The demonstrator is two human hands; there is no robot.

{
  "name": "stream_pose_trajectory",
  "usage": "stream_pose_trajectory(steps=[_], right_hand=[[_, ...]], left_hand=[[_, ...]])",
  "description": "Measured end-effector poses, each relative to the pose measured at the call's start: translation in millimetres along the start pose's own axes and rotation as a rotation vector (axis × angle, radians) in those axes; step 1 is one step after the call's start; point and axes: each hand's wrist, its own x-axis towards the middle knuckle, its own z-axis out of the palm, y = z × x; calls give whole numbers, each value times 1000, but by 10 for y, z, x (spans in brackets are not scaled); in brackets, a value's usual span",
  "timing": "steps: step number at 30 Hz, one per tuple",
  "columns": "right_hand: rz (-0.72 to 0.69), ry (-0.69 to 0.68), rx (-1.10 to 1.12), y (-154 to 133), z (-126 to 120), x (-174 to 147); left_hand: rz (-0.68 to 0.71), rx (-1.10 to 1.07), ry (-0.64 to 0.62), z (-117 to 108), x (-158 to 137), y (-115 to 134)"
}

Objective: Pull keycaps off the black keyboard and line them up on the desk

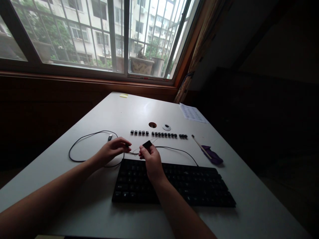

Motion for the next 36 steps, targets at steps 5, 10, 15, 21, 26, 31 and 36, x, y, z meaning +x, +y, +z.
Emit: stream_pose_trajectory(steps=[5, 10, 15, 21, 26, 31, 36], right_hand=[[-5, 1, -9, -10, 2, -23], [-5, -13, -26, -35, 3, -42], [-10, -24, -57, -78, 8, -68], [-23, -29, -87, -91, 8, -83], [-13, -33, -90, -120, 2, -94], [2, -59, -82, -135, 4, -97], [-4, -66, -92, -127, 5, -98]], left_hand=[[-105, 102, 199, -22, 32, 58], [-120, 104, 267, -70, 66, 46], [-28, 307, 222, -174, 172, 99], [104, 694, 179, -167, 462, 73], [252, 813, 129, -140, 606, -187], [260, 823, 123, -183, 619, -302], [286, 843, 151, -205, 636, -304]])
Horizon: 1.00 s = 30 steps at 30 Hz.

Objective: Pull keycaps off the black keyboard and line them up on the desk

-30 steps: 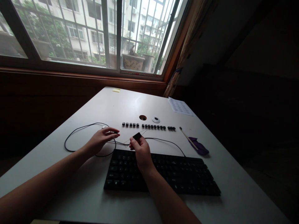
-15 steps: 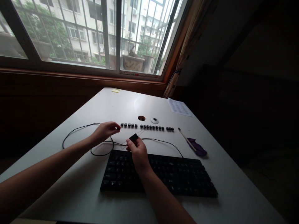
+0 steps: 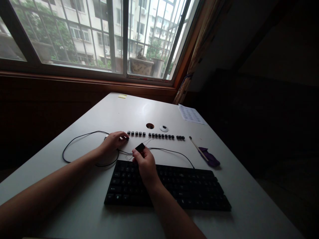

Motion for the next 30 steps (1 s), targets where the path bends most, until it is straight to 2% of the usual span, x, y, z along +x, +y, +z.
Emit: stream_pose_trajectory(steps=[8, 18, 30], right_hand=[[3, -7, -22, 14, -4, -7], [-8, -8, -29, -14, 0, -12], [-30, -20, -29, -29, 3, -21]], left_hand=[[45, -30, 63, 37, -13, -20], [76, 211, 59, -16, -81, 63], [114, 273, 80, 12, 2, 73]])
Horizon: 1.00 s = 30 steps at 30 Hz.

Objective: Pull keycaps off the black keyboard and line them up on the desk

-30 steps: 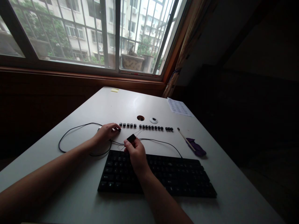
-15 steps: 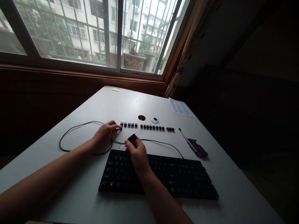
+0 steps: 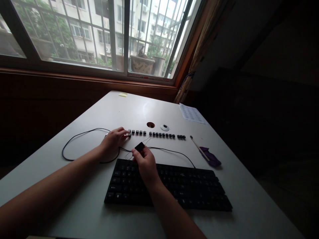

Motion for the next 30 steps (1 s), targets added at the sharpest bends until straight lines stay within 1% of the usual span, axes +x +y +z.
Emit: stream_pose_trajectory(steps=[8, 15, 20, 25, 30], right_hand=[[-20, -9, -20, 1, -1, -7], [-31, -9, -49, -10, -2, -11], [-35, -16, -61, -4, -2, -6], [-41, -12, -67, -3, 1, -4], [-22, -17, -41, -17, 0, -6]], left_hand=[[41, 22, -29, 32, 14, 14], [33, 10, -39, 25, 27, 10], [-5, -10, -18, 28, 25, -4], [7, 3, -7, 57, 26, -38], [-24, 7, 18, 65, 24, -44]])
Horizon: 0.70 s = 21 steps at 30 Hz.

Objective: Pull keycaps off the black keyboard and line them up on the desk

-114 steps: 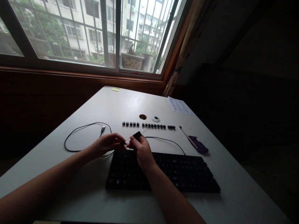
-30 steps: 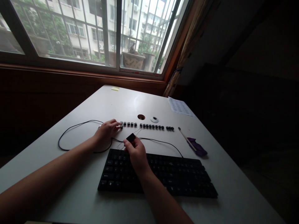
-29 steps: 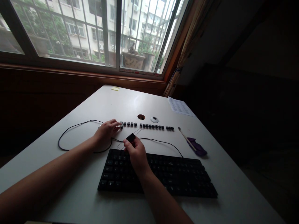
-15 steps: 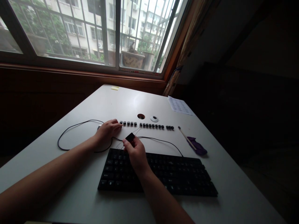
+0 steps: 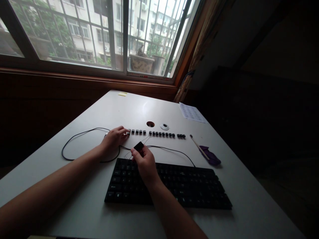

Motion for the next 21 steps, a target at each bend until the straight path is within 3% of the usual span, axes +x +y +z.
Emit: stream_pose_trajectory(steps=[21], right_hand=[[-4, 6, -15, -4, 0, -6]], left_hand=[[22, 10, -17, 13, 18, -20]])
